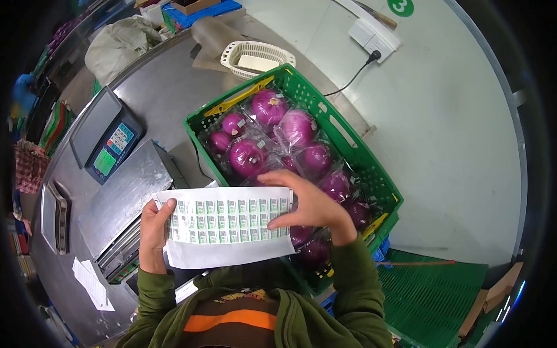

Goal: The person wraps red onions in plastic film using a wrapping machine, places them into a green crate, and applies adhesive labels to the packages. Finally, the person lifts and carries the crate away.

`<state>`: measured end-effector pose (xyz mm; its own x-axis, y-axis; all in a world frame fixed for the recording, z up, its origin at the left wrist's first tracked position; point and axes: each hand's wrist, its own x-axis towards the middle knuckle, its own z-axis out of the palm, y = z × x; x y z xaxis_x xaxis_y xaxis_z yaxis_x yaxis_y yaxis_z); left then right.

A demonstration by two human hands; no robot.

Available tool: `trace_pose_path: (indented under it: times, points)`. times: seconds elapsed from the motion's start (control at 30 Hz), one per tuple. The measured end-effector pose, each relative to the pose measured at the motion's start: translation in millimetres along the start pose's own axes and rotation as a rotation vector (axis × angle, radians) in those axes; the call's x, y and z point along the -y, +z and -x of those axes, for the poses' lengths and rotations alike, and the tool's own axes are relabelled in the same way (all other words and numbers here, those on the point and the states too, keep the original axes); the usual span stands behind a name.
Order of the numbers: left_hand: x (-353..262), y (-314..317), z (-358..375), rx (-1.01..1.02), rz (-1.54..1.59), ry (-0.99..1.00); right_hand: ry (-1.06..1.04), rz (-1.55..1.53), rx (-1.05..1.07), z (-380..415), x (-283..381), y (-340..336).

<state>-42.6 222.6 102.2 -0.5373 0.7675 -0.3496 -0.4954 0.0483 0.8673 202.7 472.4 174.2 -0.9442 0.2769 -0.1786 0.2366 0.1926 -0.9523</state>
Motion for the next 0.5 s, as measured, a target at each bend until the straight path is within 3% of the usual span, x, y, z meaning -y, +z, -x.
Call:
trace_pose_path:
  times: [0.1, 0.17, 0.27, 0.4, 0.5]
  points:
    - [1, 2, 3, -0.074, -0.040, 0.010, -0.055, 0.222, -0.163, 18, -17, 21]
    - [4, 1, 4, -0.103, -0.084, 0.008, 0.019, -0.161, -0.317, 26, -28, 28]
    - [9, -9, 8, -0.117, -0.093, 0.090, 0.041, -0.321, -0.374, 36, -31, 36]
    - [1, -15, 18, -0.137, -0.198, 0.018, 0.099, -0.346, -0.383, 45, -29, 51]
    - [-13, 2, 34, -0.045, -0.212, 0.114, 0.135, -0.283, -0.439, 50, -31, 62]
